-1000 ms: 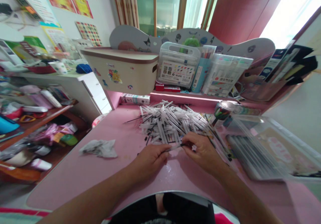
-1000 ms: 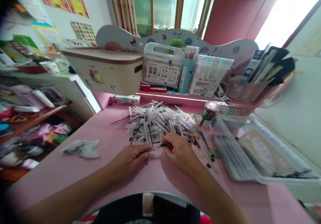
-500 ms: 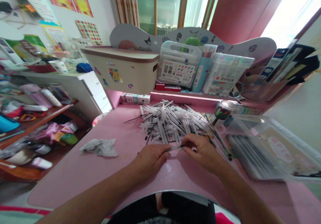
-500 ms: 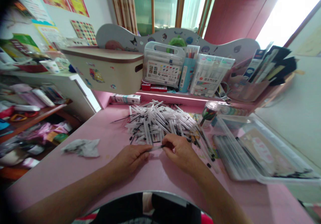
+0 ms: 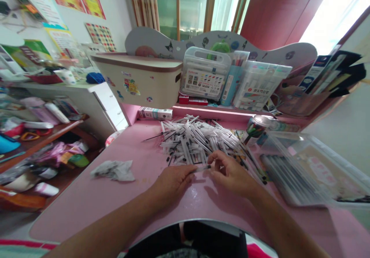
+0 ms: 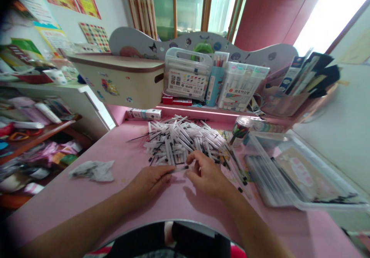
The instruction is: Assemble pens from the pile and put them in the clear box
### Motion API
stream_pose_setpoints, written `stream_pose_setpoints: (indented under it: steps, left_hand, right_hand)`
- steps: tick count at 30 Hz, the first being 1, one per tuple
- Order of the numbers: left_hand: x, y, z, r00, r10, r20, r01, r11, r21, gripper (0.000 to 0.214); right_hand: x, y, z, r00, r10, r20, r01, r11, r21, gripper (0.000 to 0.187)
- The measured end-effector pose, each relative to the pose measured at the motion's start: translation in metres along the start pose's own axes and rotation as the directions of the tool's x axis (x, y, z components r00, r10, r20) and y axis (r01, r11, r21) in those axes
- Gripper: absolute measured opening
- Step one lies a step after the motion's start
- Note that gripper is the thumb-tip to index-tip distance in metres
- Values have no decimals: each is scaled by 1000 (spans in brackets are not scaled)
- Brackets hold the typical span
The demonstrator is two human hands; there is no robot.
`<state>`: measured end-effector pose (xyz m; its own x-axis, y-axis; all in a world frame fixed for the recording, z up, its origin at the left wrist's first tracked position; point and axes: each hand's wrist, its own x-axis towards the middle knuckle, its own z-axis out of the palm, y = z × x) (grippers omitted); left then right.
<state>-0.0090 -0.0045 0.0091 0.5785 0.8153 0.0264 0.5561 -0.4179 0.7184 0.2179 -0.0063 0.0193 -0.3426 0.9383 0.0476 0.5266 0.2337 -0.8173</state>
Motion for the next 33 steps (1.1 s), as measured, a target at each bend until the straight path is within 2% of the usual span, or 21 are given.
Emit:
stream_pose_setpoints:
  steps: [3,5,7,8,11,12,15,17,19,22,24,28,29,31,33]
  left_hand:
    - [0,-1,2,1000,-6,7,5,999,34,33]
    - [0,-2,4,1000,-5,3,4,998,55,33]
    - [1,-3,5,1000,-3,-6,3,998,67,33]
    - [1,-3,5,1000,-3,-6,4,998,68,33]
    - [1,-2,3,1000,-11,12,10,998,63,34]
    - [1,-2,3,1000,-15,13,14,998,60,34]
    - [1,-3,2,1000,-24,-2,24,998,66,34]
    - [0,-3,3,1000,-28,-9,28,997,73,35]
    - [1,-4,4,999,-31,-16,32,997,74,35]
    - [1,-5,5,999,-33,-23,35,997,71,36]
    - [1,-5,6,999,-39,-29,41,996,78,36]
    - [0,-4,6,999,-39,-37,42,996,81,37]
    - [0,-4,6,999,-35,-34,37,996,81,37]
    - [0,-4,6,999,-30,-28,32,996,84,37]
    - [0,-4,6,999,-31,-31,33,996,86,37]
  right_hand:
    - [3,0,1,994,-108,-28,107,994,-38,6]
    - [5,1,2,989,-149,-21,147,987,-66,20]
    - [6,1,3,991,-136,-13,134,988,-82,32]
    - [5,1,2,994,-111,-16,110,991,-76,31]
    - [3,0,2,999,-13,-32,11,999,-39,5]
    - [2,-1,2,999,-5,-33,4,999,-37,9]
    - [3,-1,3,994,-102,-35,99,993,-65,7]
    - [5,0,4,987,-160,-26,157,984,-84,24]
    - [6,0,5,989,-148,-29,145,986,-85,31]
    - [3,-1,6,999,-32,-43,30,998,-57,8]
    - [2,-2,6,999,-3,-43,1,999,-48,18]
    - [4,-1,7,990,-123,-65,119,990,-70,9]
    - [5,-1,7,988,-141,-62,137,988,-78,14]
    - [6,-1,8,988,-145,-58,140,987,-81,25]
    - [5,-1,9,992,-101,-69,98,994,-52,20]
